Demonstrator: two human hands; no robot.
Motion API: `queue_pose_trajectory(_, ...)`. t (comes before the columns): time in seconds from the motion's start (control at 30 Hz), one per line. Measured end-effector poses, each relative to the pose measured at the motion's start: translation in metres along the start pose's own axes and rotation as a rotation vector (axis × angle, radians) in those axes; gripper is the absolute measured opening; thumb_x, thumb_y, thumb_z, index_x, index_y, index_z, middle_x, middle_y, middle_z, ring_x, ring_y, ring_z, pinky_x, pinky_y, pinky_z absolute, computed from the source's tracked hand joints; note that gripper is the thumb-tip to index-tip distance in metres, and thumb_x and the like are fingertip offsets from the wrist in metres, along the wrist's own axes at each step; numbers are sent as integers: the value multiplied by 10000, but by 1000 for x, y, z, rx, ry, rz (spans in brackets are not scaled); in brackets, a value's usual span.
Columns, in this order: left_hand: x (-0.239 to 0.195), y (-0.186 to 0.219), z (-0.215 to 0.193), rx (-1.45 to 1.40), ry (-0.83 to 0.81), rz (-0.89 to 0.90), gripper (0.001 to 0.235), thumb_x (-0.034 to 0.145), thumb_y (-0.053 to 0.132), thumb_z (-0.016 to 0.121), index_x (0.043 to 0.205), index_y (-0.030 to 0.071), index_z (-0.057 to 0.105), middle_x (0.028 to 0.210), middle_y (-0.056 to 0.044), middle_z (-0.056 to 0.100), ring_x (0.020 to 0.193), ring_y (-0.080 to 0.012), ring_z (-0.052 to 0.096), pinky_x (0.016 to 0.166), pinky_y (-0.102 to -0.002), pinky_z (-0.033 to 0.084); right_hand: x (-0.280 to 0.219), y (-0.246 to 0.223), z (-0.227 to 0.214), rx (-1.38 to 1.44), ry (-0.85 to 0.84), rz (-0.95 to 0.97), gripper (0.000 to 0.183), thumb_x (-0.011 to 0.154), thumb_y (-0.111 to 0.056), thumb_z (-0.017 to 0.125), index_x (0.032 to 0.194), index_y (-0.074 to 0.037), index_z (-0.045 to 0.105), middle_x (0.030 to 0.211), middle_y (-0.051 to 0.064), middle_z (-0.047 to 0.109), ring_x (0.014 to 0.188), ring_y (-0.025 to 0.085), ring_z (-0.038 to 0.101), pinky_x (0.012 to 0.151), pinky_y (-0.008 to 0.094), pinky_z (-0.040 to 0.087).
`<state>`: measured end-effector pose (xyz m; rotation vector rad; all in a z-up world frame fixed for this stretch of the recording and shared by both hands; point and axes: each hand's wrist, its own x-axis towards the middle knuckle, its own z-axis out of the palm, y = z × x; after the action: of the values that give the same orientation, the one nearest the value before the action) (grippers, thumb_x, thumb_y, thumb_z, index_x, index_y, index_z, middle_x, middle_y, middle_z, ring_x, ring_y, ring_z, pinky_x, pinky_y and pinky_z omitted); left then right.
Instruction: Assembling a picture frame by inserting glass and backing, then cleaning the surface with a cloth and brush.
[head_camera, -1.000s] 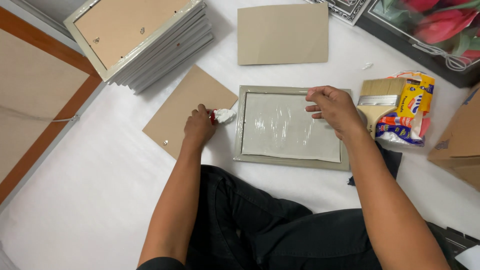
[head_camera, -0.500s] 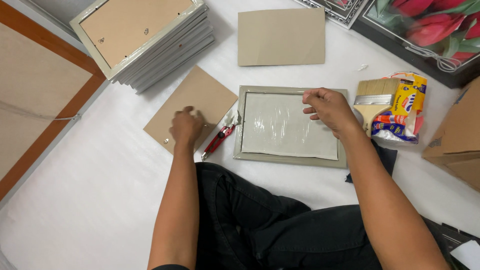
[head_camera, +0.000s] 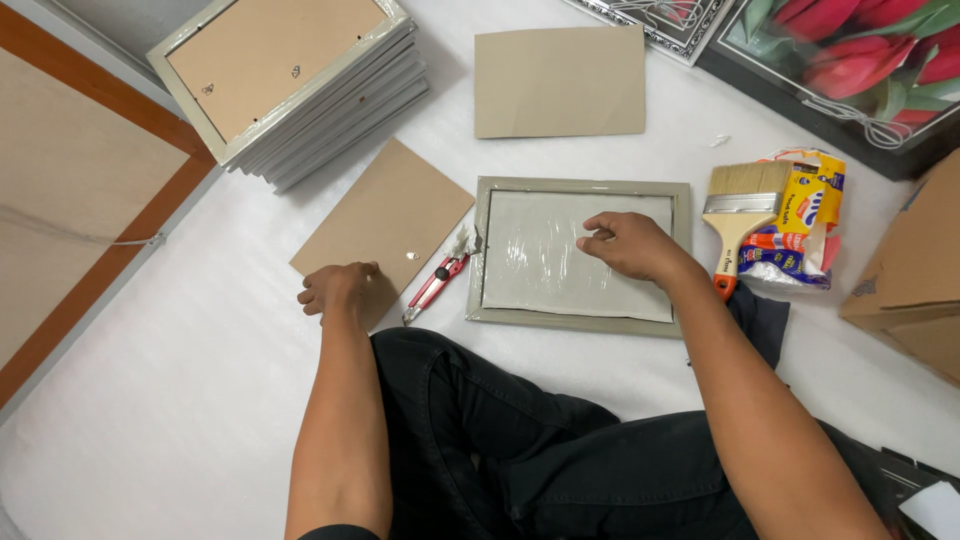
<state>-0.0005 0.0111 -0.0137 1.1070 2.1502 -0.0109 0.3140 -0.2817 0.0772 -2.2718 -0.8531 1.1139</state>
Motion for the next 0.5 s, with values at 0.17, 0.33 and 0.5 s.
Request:
queue_pose_trajectory(0.17, 19, -6, 7, -183, 66, 6, 1012, 764, 297, 914, 1440, 2, 221, 1414, -272, 331, 1362, -427, 335, 1120, -584, 318, 10, 14, 4, -110, -48, 21, 577, 900, -373, 666, 1391, -71, 647, 1344, 212, 676, 1285, 384, 614, 1047, 497, 501)
queue_pose_trajectory(0.33, 90, -24, 30, -548, 125, 124, 689, 877, 329, 791, 1316, -82, 455, 1169, -206, 621, 1133, -380, 669, 947, -523, 526, 12, 19, 14, -298, -157, 25, 546, 903, -305, 614, 1391, -62, 651, 1364, 219, 671, 1298, 409, 610, 1088, 522, 479)
queue_pose_trajectory(0.5, 8, -35, -22, -735, 281, 385, 309, 976, 214, 563, 989, -53, 717, 997, -265, 701, 1004, -399, 721, 855, -541, 503, 12, 20, 14, -344, -184, 41, 590, 894, -352, 618, 1434, -114, 623, 1405, 191, 646, 1321, 388, 593, 1098, 514, 471)
